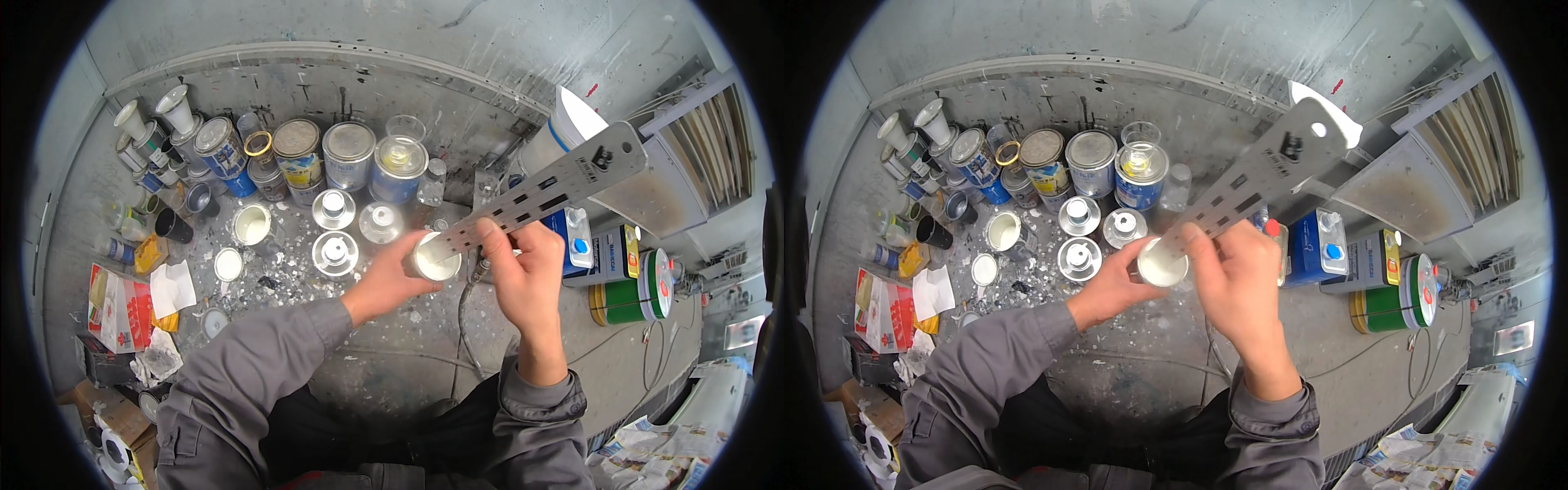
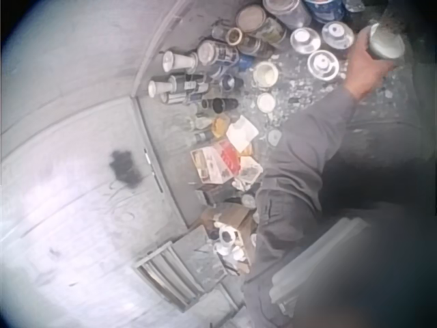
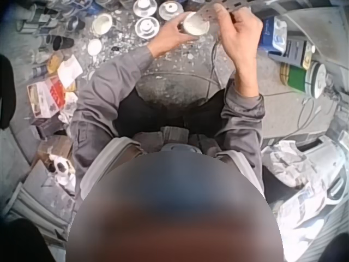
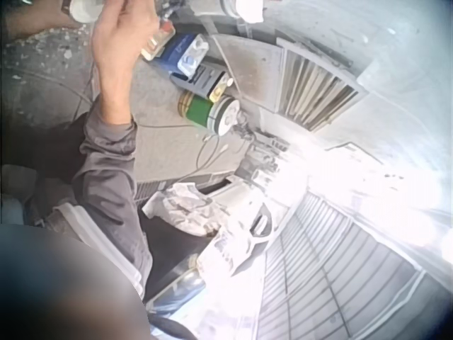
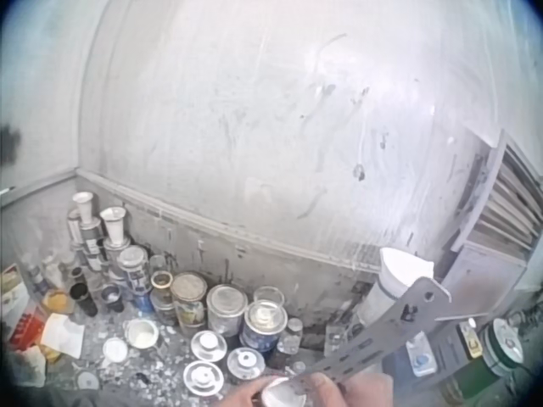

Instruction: The person mixes white paint in a small container using a metal stir stick, pours it into a spray gun cup, and then sprays the front bumper of a car in a paint booth. The car is masked with newspaper and tape.

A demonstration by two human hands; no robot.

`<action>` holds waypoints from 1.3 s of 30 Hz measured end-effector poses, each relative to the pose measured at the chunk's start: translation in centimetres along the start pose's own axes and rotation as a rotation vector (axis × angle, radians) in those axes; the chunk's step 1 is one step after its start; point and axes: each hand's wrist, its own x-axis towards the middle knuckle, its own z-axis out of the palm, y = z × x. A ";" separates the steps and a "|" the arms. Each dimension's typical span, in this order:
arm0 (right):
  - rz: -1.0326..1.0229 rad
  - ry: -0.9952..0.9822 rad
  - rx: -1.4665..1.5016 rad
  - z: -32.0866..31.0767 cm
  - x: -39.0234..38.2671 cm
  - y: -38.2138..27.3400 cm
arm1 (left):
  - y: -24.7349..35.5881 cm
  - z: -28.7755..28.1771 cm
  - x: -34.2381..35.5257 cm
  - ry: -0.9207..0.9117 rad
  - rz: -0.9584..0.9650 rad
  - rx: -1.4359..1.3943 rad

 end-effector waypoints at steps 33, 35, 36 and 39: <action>0.034 -0.006 -0.013 -0.4 0.3 0.0 | -0.2 0.0 -0.1 0.028 -0.034 -0.039; 0.062 -0.011 -0.029 -0.6 0.2 0.0 | 0.3 0.0 -0.2 0.050 -0.059 -0.103; 0.030 -0.024 -0.019 -0.5 0.0 -0.1 | 0.6 0.0 -0.1 0.046 -0.080 -0.123; -0.020 -0.061 0.011 0.2 -0.4 -0.3 | 1.1 0.1 -0.1 0.037 -0.103 -0.115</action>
